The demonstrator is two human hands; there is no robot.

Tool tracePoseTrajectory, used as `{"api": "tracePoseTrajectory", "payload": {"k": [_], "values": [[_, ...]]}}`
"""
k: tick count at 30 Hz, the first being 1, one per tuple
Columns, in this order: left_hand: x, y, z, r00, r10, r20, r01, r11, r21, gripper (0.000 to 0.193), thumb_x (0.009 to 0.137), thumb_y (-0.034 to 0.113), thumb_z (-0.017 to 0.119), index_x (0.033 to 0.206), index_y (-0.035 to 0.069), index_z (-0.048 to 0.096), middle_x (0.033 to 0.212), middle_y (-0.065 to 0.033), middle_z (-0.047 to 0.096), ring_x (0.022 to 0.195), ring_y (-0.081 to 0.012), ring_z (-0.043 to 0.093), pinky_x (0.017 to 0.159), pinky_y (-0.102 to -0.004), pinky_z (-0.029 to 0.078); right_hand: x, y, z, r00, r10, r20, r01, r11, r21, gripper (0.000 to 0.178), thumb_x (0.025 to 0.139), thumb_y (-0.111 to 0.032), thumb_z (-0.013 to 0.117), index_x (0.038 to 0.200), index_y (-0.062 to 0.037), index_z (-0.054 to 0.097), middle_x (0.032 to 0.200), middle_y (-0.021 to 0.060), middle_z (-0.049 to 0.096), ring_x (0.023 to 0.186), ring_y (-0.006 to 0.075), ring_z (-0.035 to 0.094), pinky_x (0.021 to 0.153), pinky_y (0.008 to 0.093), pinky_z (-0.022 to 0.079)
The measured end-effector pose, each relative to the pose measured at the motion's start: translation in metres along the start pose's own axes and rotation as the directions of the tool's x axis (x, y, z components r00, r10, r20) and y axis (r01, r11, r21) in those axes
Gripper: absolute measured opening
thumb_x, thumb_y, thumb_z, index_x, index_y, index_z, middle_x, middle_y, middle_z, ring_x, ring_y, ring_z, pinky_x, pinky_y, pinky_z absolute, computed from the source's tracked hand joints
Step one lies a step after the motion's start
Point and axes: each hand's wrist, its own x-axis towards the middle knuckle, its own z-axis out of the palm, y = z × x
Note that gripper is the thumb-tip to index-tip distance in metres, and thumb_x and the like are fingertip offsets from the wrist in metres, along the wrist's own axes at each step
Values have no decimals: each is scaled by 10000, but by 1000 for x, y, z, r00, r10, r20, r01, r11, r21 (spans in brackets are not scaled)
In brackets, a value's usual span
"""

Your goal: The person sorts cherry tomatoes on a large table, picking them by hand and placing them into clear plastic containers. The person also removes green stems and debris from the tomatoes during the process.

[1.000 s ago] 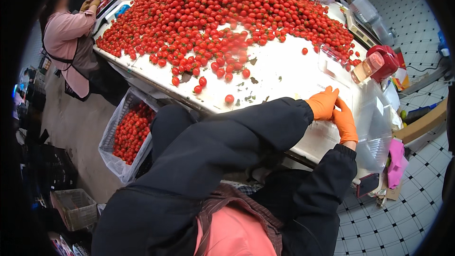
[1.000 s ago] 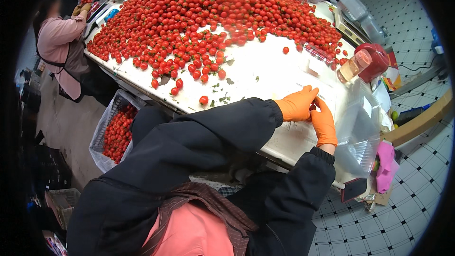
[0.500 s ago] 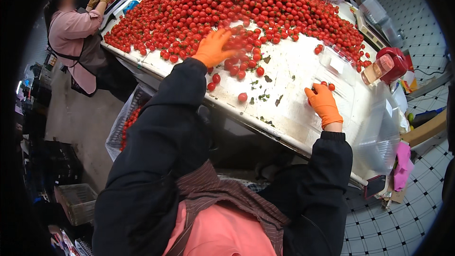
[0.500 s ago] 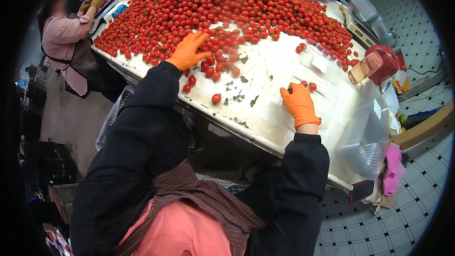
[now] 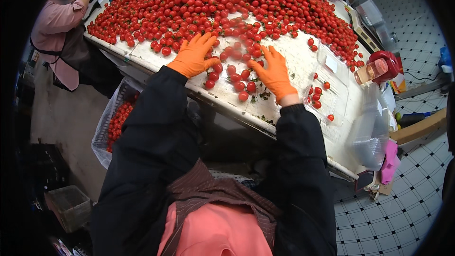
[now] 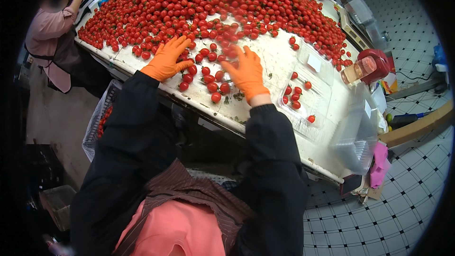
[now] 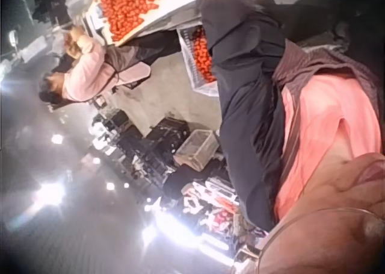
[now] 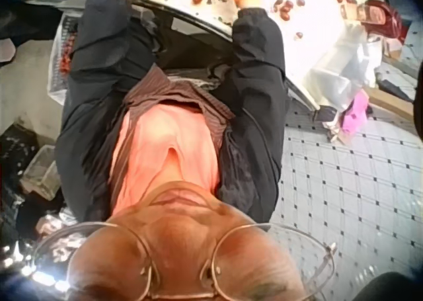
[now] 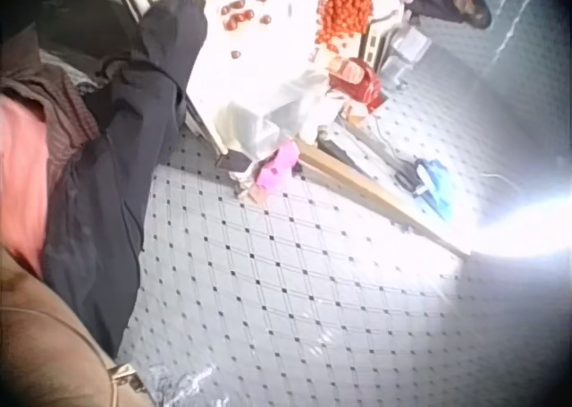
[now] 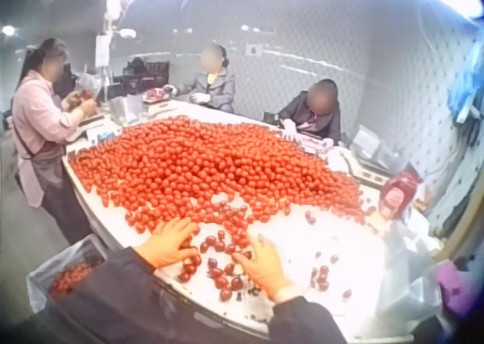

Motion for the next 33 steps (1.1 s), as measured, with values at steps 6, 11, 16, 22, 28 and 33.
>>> {"api": "tracePoseTrajectory", "payload": {"k": [6, 11, 16, 22, 28, 33], "values": [[-9, 30, 15, 923, 275, 270, -267, 961, -65, 681, 902, 423, 560, 1449, 114, 295, 1501, -156, 260, 1394, -360, 212, 1093, -586, 155, -8, -30, 34, 941, -336, 36, 338, 936, -93, 628, 809, -426, 626, 1309, -74, 484, 1319, 167, 475, 1230, 354, 407, 1032, 447, 306], [-25, 42, -10, 843, 488, 229, -325, 799, -505, 563, 794, 228, 713, 1305, 107, 509, 1348, -132, 457, 1271, -310, 406, 1069, -443, 323, -62, -31, -32, 909, -357, 215, 360, 933, 26, 538, 792, -349, 662, 1241, -85, 529, 1311, 112, 497, 1211, 333, 435, 995, 454, 330], [-27, 29, -46, 973, -8, 232, 58, 976, -210, 547, 724, 269, 757, 1208, 97, 569, 1132, -139, 573, 1040, -324, 568, 869, -400, 463, -78, -6, -70, 985, -148, 91, 149, 989, 4, 626, 728, -299, 743, 1277, -96, 520, 1245, 127, 522, 1056, 320, 546, 855, 383, 480], [-28, 58, -29, 924, -68, 377, 80, 997, -17, 815, 695, 335, 775, 1383, 130, 390, 1141, -177, 524, 1017, -358, 566, 823, -419, 477, -92, -21, -69, 910, 151, 387, -153, 988, -25, 755, 675, -355, 776, 1305, -94, 452, 1122, 166, 521, 1002, 341, 574, 785, 418, 507], [-15, 82, -8, 888, 16, 459, 28, 996, -88, 811, 704, 302, 747, 1398, 138, 361, 1181, -225, 483, 1049, -394, 552, 834, -414, 484, -95, -51, -38, 935, 145, 325, -181, 980, 83, 695, 736, -209, 730, 1323, -66, 387, 1133, 197, 475, 877, 381, 610, 714, 437, 520], [-8, 88, 5, 891, 25, 452, 109, 957, -267, 872, 645, 104, 760, 1415, 87, 351, 1211, -194, 448, 1083, -350, 539, 923, -366, 461, -85, -48, -26, 924, 196, 328, -278, 933, 227, 743, 720, -196, 745, 1346, -49, 372, 1150, 210, 442, 920, 382, 591, 778, 415, 512]]}}
